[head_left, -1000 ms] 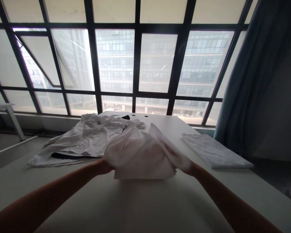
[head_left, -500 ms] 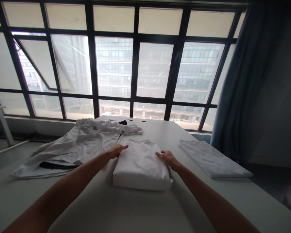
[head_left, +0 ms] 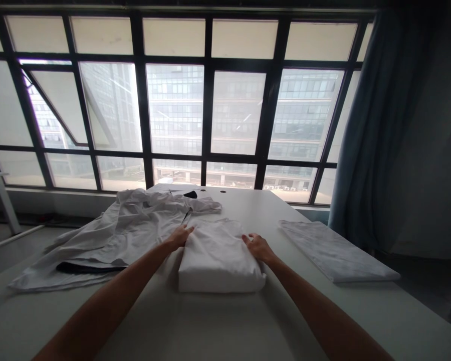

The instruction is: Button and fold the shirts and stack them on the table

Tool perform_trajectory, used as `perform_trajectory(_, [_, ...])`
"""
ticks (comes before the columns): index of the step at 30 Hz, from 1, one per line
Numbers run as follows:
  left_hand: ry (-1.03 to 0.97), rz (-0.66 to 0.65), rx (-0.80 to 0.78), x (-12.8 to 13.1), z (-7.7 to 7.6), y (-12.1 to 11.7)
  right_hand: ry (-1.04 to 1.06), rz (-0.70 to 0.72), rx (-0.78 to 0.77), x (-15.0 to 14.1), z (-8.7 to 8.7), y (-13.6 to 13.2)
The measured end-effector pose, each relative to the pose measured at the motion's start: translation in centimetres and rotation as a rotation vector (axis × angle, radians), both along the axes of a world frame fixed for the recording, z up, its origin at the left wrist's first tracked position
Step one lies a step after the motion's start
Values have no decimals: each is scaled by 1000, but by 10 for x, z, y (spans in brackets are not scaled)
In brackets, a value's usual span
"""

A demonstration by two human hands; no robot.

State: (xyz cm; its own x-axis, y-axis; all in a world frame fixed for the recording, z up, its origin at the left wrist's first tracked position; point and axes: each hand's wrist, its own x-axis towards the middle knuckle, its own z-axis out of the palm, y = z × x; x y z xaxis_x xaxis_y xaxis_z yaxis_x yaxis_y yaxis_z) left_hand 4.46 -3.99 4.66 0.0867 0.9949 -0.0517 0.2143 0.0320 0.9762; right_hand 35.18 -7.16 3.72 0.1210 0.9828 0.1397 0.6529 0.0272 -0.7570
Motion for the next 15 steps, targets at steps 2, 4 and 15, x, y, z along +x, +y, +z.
perform_trajectory(2, [115, 23, -24, -8, 6, -16, -12, 5, -92, 9, 2, -19])
perform_trajectory(4, [233, 3, -55, -16, 10, -38, 15, 53, -203, 18, 7, -44])
perform_trajectory(15, [8, -146, 113, -15, -9, -125, 444, 203, -189, 8, 16, -111])
